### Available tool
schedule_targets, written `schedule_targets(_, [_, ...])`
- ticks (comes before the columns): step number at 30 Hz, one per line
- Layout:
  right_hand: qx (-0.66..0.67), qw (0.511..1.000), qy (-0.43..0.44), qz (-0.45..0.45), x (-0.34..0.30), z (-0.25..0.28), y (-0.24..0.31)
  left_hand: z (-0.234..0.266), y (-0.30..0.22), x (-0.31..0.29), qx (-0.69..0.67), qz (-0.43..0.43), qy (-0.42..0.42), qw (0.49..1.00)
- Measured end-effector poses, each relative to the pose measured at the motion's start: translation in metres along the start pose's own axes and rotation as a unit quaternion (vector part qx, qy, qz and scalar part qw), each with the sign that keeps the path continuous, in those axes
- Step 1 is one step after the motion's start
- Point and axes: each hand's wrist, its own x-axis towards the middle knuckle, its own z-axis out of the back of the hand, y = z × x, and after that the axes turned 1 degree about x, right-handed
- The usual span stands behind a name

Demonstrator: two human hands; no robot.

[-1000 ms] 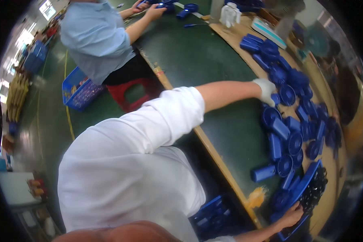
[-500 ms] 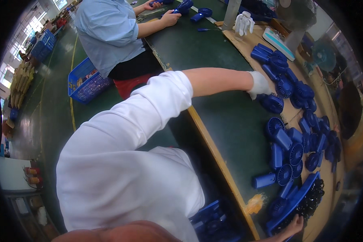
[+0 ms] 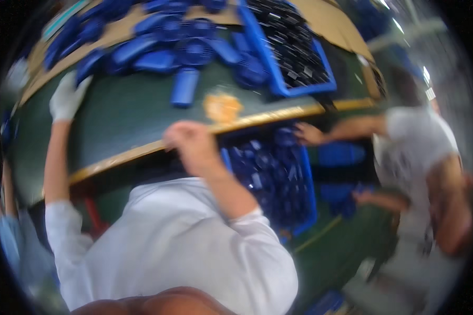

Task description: The person assembles portable fans by hand, picking up fan heads, handles, and hinge connectors, attaching the connectors, and joining the fan heads to the handles.

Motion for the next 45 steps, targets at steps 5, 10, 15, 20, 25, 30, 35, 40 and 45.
schedule_targets(5, [0.066, 0.997, 0.034, -0.034, -0.006, -0.006, -0.040, -0.040, -0.002, 0.035, 0.085, 0.016, 0.047, 0.995])
schedule_targets(10, [0.089, 0.989, 0.114, 0.034, -0.010, -0.020, -0.032, -0.030, 0.023, 0.022, -0.097, 0.172, -0.030, 0.980])
schedule_targets(15, [-0.123, 0.983, -0.016, 0.136, 0.000, -0.031, -0.005, -0.009, -0.020, -0.023, -0.564, 0.142, -0.109, 0.806])
schedule_targets(20, [-0.039, 0.973, 0.042, 0.224, 0.022, -0.049, 0.014, 0.033, -0.102, -0.069, -0.726, 0.150, -0.020, 0.671])
schedule_targets(25, [-0.017, 0.977, 0.122, 0.171, 0.036, -0.076, 0.017, 0.044, -0.124, -0.093, -0.675, 0.107, 0.021, 0.730])
schedule_targets(30, [-0.016, 0.983, 0.114, 0.144, 0.051, -0.072, 0.001, 0.048, -0.136, -0.093, -0.547, 0.081, 0.052, 0.832])
schedule_targets(35, [-0.003, 0.987, 0.105, 0.123, 0.052, -0.064, -0.005, 0.039, -0.134, -0.089, -0.452, 0.087, 0.054, 0.886])
schedule_targets(40, [-0.065, 0.981, 0.112, 0.143, 0.052, -0.061, -0.014, 0.036, -0.135, -0.088, -0.448, 0.093, 0.058, 0.887])
schedule_targets(45, [-0.131, 0.961, 0.086, 0.228, 0.052, -0.059, -0.016, 0.039, -0.137, -0.089, -0.458, 0.067, 0.081, 0.883])
